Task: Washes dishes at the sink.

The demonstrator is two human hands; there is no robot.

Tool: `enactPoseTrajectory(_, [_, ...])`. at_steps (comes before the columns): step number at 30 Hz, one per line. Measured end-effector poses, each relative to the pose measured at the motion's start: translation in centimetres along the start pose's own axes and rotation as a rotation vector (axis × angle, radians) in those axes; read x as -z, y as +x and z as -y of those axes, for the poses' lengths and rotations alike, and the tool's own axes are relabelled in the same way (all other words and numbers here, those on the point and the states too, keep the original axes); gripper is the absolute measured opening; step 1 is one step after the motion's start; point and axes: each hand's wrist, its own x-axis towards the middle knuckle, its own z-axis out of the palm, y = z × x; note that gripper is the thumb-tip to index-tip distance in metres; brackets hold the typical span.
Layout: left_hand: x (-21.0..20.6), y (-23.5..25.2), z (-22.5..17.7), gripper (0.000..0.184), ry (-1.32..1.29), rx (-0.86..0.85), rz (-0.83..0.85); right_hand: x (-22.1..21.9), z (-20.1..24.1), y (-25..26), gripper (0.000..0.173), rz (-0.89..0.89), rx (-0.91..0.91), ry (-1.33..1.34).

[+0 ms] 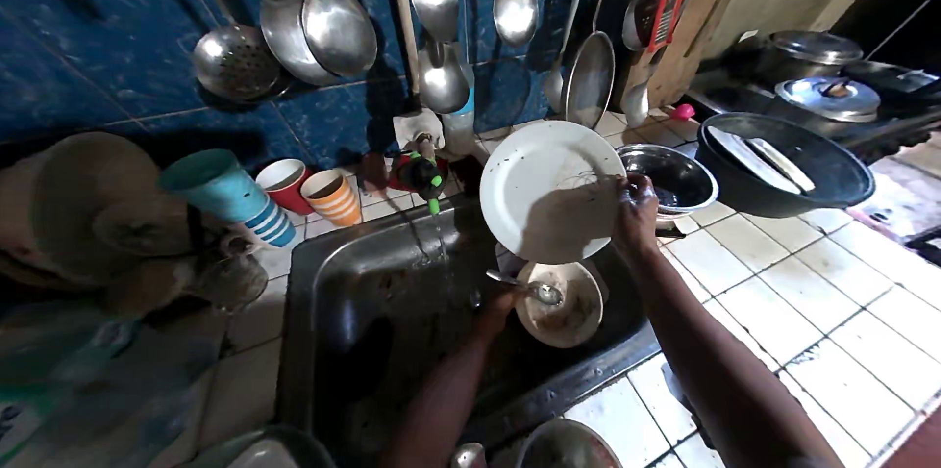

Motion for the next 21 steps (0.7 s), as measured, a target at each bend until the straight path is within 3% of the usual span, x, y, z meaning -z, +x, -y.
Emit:
enactPoseTrajectory(3, [0.0, 0.8, -0.2, 0.04, 0.143, -0.066, 0.034, -1.0, 0.4, 0.3, 0.038, -0.002, 0.009, 0.01])
enactPoseTrajectory(7, [2.9, 1.2, -1.6, 0.035, 0.093, 0.037, -0.03, -2.0, 0.2, 0.7, 0.034, -0.009, 0.065, 0.07])
enactPoseTrajectory(14, [14.0, 0.5, -0.5, 0.046, 0.263, -0.057, -0.101, -3.8, -0.2, -2.6, 0.038, 0.204, -0.235, 0.028])
enactPoseTrajectory(17, [17.3, -0.3, -0.6, 0.04, 0.261, -0.092, -0.106, -6.3, -1.6, -4.4, 0.036, 0.304, -0.311, 0.013])
enactPoseTrajectory(21, [21.7, -2.8, -3.5, 0.062, 0.339, 0.047, -0.018, -8.9, -2.8, -6.7, 0.036, 0.391, -0.402, -0.004])
